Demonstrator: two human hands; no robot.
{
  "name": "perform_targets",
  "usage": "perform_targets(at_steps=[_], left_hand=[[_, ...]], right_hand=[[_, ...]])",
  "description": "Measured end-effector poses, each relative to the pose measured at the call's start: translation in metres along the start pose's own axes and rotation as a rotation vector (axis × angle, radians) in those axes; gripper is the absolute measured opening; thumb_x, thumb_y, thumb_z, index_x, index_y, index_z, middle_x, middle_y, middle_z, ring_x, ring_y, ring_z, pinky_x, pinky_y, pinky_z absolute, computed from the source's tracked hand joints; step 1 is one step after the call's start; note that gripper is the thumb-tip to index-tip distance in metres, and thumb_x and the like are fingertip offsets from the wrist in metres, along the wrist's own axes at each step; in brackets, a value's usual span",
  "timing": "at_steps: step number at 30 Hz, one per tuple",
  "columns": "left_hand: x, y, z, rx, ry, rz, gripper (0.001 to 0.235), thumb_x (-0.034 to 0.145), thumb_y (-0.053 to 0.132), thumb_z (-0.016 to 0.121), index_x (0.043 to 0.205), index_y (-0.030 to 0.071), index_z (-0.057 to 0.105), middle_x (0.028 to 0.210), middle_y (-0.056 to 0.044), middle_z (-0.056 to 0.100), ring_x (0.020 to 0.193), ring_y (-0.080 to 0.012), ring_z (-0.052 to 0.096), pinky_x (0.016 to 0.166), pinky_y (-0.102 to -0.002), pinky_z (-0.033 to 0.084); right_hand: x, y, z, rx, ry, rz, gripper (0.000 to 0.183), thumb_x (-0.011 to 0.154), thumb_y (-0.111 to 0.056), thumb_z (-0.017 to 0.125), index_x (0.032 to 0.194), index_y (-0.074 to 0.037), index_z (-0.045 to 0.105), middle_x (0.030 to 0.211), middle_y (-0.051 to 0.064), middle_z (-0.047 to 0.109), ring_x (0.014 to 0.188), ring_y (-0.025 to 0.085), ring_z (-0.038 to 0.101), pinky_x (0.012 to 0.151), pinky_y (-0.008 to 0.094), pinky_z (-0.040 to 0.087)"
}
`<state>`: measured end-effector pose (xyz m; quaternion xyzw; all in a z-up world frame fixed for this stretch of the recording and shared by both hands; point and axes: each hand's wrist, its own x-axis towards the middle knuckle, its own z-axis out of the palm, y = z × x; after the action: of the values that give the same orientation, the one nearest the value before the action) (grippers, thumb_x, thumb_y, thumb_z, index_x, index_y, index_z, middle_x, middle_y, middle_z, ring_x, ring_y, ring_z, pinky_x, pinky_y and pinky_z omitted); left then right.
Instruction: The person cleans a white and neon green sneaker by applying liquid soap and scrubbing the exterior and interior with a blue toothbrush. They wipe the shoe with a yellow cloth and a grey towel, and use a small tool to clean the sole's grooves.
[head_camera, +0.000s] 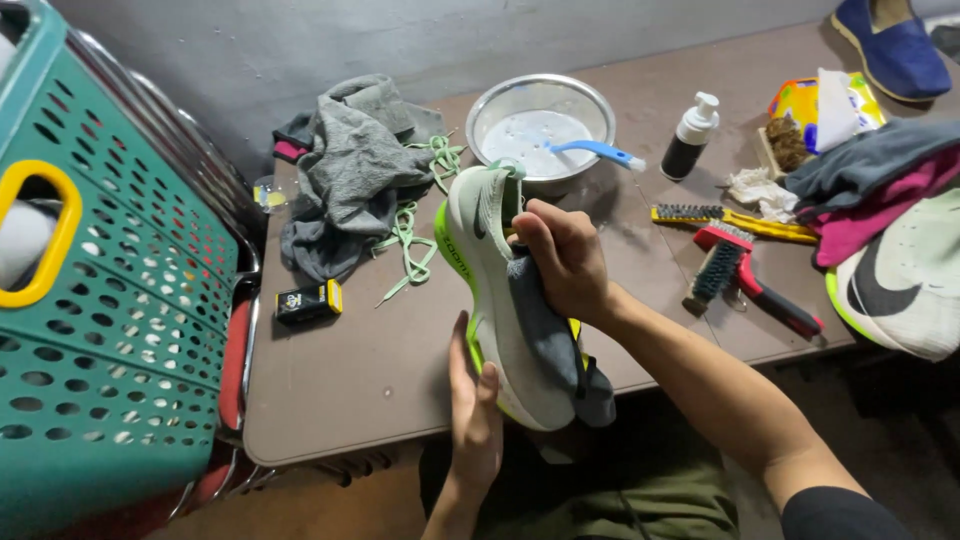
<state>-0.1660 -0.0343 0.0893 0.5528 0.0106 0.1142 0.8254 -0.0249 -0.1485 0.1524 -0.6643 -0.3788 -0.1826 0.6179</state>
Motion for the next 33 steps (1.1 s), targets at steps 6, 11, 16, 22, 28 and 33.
perform_targets(at_steps=[6,11,16,22,28,33], left_hand=[[-0.018,-0.1,-0.017,-0.575,-0.356,-0.392,0.069,0.091,0.035,0.071,0.146,0.003,0.044,0.133,-0.017,0.062,0.126,-0.0339,0.058,0.105,-0.049,0.052],[-0.035,-0.087,-0.008,-0.582,-0.35,-0.341,0.068,0.094,0.033,0.068,0.149,0.002,0.042,0.138,-0.018,0.059,0.129,-0.0326,0.056,0.11,-0.045,0.046],[-0.052,-0.082,0.002,-0.714,-0.389,-0.422,0.071,0.096,0.042,0.063,0.147,-0.003,0.042,0.14,-0.02,0.059,0.131,-0.0348,0.055,0.113,-0.049,0.043],[-0.075,-0.087,-0.004,-0.792,-0.346,-0.45,0.072,0.098,0.044,0.055,0.15,-0.002,0.038,0.145,-0.023,0.054,0.135,-0.0376,0.05,0.115,-0.051,0.039],[-0.085,-0.035,0.007,-0.776,-0.314,-0.388,0.093,0.085,0.063,0.06,0.145,-0.005,0.042,0.127,-0.034,0.059,0.102,-0.0453,0.066,0.094,-0.057,0.053],[-0.083,-0.045,-0.017,-1.104,-0.438,-0.696,0.117,0.073,0.075,0.054,0.153,-0.006,0.029,0.144,-0.035,0.04,0.106,-0.046,0.057,0.068,-0.055,0.062]], right_hand=[[-0.021,-0.013,-0.021,-0.064,-0.005,-0.006,0.045,0.111,-0.03,0.042,0.078,-0.003,0.057,0.068,-0.002,0.04,0.058,0.01,0.042,0.054,0.027,0.033],[-0.019,-0.01,-0.053,-0.276,0.011,-0.101,0.047,0.111,-0.034,0.039,0.072,-0.009,0.038,0.065,-0.002,0.031,0.054,0.011,0.029,0.05,0.031,0.024],[-0.021,-0.012,-0.066,-0.348,0.04,-0.183,0.049,0.111,-0.033,0.039,0.069,-0.009,0.03,0.062,-0.001,0.025,0.051,0.013,0.024,0.048,0.032,0.02],[-0.014,0.006,-0.093,-0.351,0.178,-0.329,0.049,0.112,-0.03,0.042,0.069,-0.009,0.039,0.059,-0.001,0.035,0.046,0.013,0.031,0.045,0.031,0.024],[-0.025,0.041,-0.141,-0.657,0.452,-0.171,0.05,0.117,-0.036,0.044,0.075,-0.009,0.039,0.062,-0.002,0.032,0.056,0.012,0.031,0.054,0.034,0.026],[-0.055,0.038,-0.135,-0.992,-0.055,-0.014,0.028,0.104,-0.028,0.07,0.111,-0.002,0.067,0.107,0.014,0.066,0.099,0.034,0.055,0.084,0.044,0.046]])
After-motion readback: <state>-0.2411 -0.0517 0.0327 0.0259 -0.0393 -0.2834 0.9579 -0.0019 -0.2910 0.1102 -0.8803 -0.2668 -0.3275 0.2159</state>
